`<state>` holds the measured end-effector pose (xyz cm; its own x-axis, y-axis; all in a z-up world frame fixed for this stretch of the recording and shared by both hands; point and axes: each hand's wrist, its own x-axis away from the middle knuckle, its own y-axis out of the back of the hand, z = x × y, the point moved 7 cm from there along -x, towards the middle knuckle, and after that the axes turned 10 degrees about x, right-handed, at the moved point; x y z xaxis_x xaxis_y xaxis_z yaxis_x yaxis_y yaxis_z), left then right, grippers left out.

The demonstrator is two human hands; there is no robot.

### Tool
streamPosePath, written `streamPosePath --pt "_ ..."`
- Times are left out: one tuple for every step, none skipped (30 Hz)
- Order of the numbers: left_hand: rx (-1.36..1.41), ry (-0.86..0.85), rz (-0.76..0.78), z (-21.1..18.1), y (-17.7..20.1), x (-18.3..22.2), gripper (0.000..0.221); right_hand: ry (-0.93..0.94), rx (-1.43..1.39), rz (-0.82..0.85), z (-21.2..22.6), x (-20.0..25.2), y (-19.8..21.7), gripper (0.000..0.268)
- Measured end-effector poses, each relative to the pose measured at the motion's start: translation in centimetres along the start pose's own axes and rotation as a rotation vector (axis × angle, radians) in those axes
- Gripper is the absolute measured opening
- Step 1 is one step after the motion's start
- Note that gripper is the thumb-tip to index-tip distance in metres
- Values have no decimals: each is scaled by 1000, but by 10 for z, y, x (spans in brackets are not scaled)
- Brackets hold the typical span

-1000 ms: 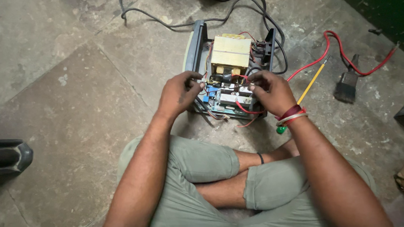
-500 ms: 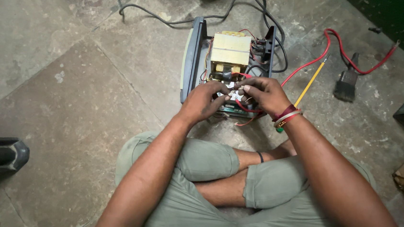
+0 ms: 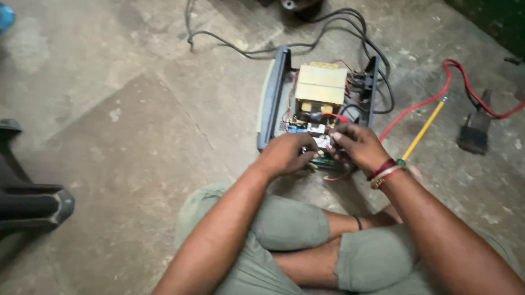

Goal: The person manipulates the internal wires and components of an electronic device, touching various colored wires and connections with their hands.

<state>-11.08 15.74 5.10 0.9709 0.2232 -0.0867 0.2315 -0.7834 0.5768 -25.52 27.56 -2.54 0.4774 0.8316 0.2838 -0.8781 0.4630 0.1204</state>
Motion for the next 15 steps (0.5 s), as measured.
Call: streamPosePath --pt "-19 -7 13 2 -3 0 19 -22 -64 19 -6 0 -3 21" --pt "-40 21 13 7 -4 0 19 -44 -47 41 -9 -1 -6 21" --pt "-60 49 13 11 -6 1 18 -66 -30 64 -12 -1 -9 21" --pt "-80 79 10 17 -9 2 18 -87 -11 89 -15 -1 -12 22" --pt "-74 72 10 21 -10 2 18 -77 16 81 -16 0 -13 21" --pt "-69 63 6 26 -10 0 18 -64 46 75 -16 0 -11 21" --pt "-63 55 1 31 -11 -1 19 -51 76 68 -16 0 -10 21" --pt "-40 10 15 34 -13 -3 19 -11 105 42 -13 -2 -8 21" --pt "-17 -34 30 35 -17 -4 19 29 134 15 -11 -3 -3 21" --pt "1 -78 41 35 -20 -4 19 75 161 -8 -8 -6 0 22" --pt "-19 -73 24 37 -22 -4 20 42 104 -48 -11 -6 3 21" --pt "-40 -69 8 37 -24 -3 21 7 45 -88 -14 -5 6 21" --pt "-59 -33 8 39 -26 -3 21 55 155 -100 -7 -6 9 22" --pt "-79 3 9 40 -25 -3 22 103 262 -116 1 -8 9 24" --pt "-95 -10 1 36 -23 -2 22 70 258 -109 2 -8 7 28"
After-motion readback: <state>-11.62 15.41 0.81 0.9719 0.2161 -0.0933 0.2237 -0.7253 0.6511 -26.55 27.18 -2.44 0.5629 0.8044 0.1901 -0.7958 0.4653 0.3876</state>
